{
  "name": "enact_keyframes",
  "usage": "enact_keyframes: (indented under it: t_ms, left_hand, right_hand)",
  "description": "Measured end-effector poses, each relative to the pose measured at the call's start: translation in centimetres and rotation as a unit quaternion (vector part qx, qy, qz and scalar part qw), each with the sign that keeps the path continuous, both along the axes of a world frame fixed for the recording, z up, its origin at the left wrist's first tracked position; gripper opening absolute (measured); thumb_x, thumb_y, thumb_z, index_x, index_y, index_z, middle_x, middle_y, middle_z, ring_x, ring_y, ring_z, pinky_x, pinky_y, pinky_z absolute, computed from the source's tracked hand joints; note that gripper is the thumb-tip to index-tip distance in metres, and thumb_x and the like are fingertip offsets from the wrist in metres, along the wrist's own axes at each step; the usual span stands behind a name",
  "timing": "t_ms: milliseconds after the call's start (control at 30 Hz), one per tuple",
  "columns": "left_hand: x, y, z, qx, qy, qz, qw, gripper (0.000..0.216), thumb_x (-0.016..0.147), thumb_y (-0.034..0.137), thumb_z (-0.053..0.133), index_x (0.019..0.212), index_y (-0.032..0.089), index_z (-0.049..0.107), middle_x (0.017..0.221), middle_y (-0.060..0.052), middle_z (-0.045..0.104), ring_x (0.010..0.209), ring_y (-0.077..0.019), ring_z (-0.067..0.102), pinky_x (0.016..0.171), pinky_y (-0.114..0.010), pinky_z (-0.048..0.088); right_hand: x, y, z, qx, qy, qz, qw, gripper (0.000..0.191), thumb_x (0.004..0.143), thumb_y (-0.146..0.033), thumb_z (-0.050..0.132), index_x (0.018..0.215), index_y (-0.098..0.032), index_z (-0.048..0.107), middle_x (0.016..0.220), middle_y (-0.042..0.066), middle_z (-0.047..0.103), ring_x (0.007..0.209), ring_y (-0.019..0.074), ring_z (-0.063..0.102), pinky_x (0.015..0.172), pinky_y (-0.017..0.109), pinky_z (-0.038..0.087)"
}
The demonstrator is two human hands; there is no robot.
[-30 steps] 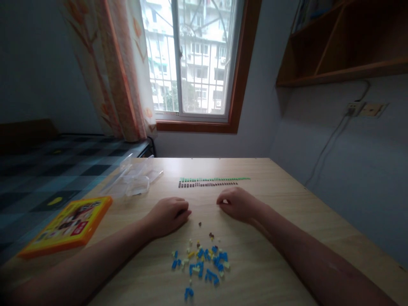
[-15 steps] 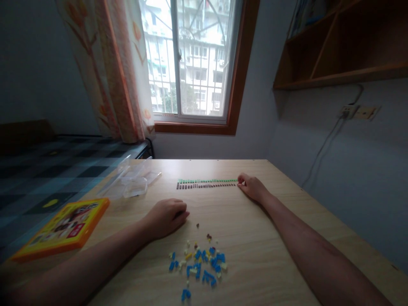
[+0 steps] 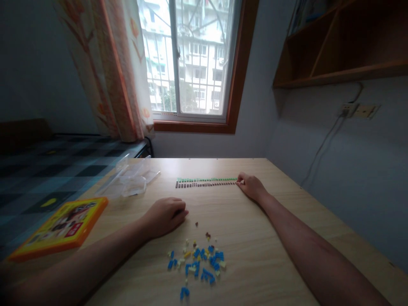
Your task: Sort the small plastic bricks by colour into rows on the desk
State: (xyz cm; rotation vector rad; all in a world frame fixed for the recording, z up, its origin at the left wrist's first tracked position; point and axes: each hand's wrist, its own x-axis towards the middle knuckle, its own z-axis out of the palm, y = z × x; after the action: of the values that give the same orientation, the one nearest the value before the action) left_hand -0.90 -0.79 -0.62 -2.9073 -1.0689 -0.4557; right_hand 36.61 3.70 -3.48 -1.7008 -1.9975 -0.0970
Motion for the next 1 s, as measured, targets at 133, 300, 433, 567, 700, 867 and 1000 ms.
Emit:
enact_keyframes:
  t_ms: [133,300,433,567,700,867,1000]
  left_hand:
    - [0.0,0.0,0.0,-0.002,-0.004,-0.001,1.000,0.030,0.091,0.033,0.047,0.066,0.019,0.056,0.070,-0.002,0.061,0.066,-0.0157,0.056,0.061,-0.028,0.035]
    - [-0.1,0.1,0.1,-0.003,-0.003,-0.004,1.000,0.030,0.092,0.033,0.048,0.066,0.019,0.056,0.071,-0.002,0.062,0.066,-0.0156,0.056,0.060,-0.028,0.034]
    - [0.0,0.0,0.1,0.001,-0.001,-0.001,1.000,0.029,0.091,0.033,0.048,0.067,0.020,0.057,0.071,-0.002,0.062,0.066,-0.0158,0.056,0.060,-0.028,0.033]
    - [0.0,-0.1,0.1,0.002,-0.004,-0.005,1.000,0.029,0.091,0.033,0.048,0.067,0.020,0.057,0.070,-0.002,0.062,0.065,-0.0156,0.056,0.059,-0.028,0.033]
    - [0.0,-0.1,0.2,0.004,-0.005,-0.003,1.000,0.029,0.091,0.033,0.049,0.066,0.019,0.056,0.070,-0.001,0.062,0.065,-0.0153,0.055,0.059,-0.028,0.033]
    - [0.0,0.0,0.0,0.007,-0.002,-0.003,1.000,0.029,0.091,0.033,0.050,0.066,0.019,0.057,0.069,-0.001,0.061,0.065,-0.0152,0.055,0.059,-0.028,0.032]
    - [-0.1,0.0,-0.1,0.001,0.000,-0.003,1.000,0.029,0.091,0.033,0.049,0.066,0.019,0.057,0.070,-0.001,0.062,0.065,-0.0152,0.055,0.060,-0.028,0.033]
  right_hand:
    - [-0.5,-0.4,0.7,0.045,-0.020,0.007,0.999,0.008,0.085,-0.027,0.059,0.083,-0.021,0.063,0.073,0.003,0.066,0.062,0.0166,0.058,0.060,0.026,0.039]
    - [-5.9,-3.0,2.7,0.013,0.043,0.175,0.984,0.012,0.085,-0.026,0.062,0.093,-0.021,0.069,0.080,0.002,0.069,0.061,0.0130,0.057,0.062,0.024,0.044]
    - [-11.6,-6.8,3.8,-0.074,0.050,0.324,0.942,0.014,0.086,-0.029,0.064,0.091,-0.021,0.074,0.080,0.002,0.070,0.063,0.0108,0.060,0.063,0.021,0.045]
    - [-14.2,-9.0,3.7,-0.098,0.020,0.334,0.937,0.019,0.087,-0.032,0.064,0.101,-0.024,0.074,0.090,0.002,0.072,0.069,0.0114,0.063,0.065,0.021,0.044]
    - [-14.4,-9.2,3.3,-0.098,0.010,0.328,0.940,0.016,0.085,-0.032,0.066,0.095,-0.024,0.075,0.087,0.001,0.071,0.069,0.0114,0.062,0.067,0.022,0.044]
    - [-14.3,-9.0,3.2,-0.084,-0.018,0.317,0.945,0.013,0.085,-0.022,0.063,0.089,-0.024,0.075,0.084,0.000,0.072,0.068,0.0110,0.061,0.068,0.021,0.043]
    - [-13.6,-8.5,3.5,-0.068,-0.043,0.305,0.949,0.017,0.087,-0.021,0.060,0.089,-0.024,0.076,0.086,0.001,0.073,0.075,0.0137,0.064,0.071,0.023,0.044]
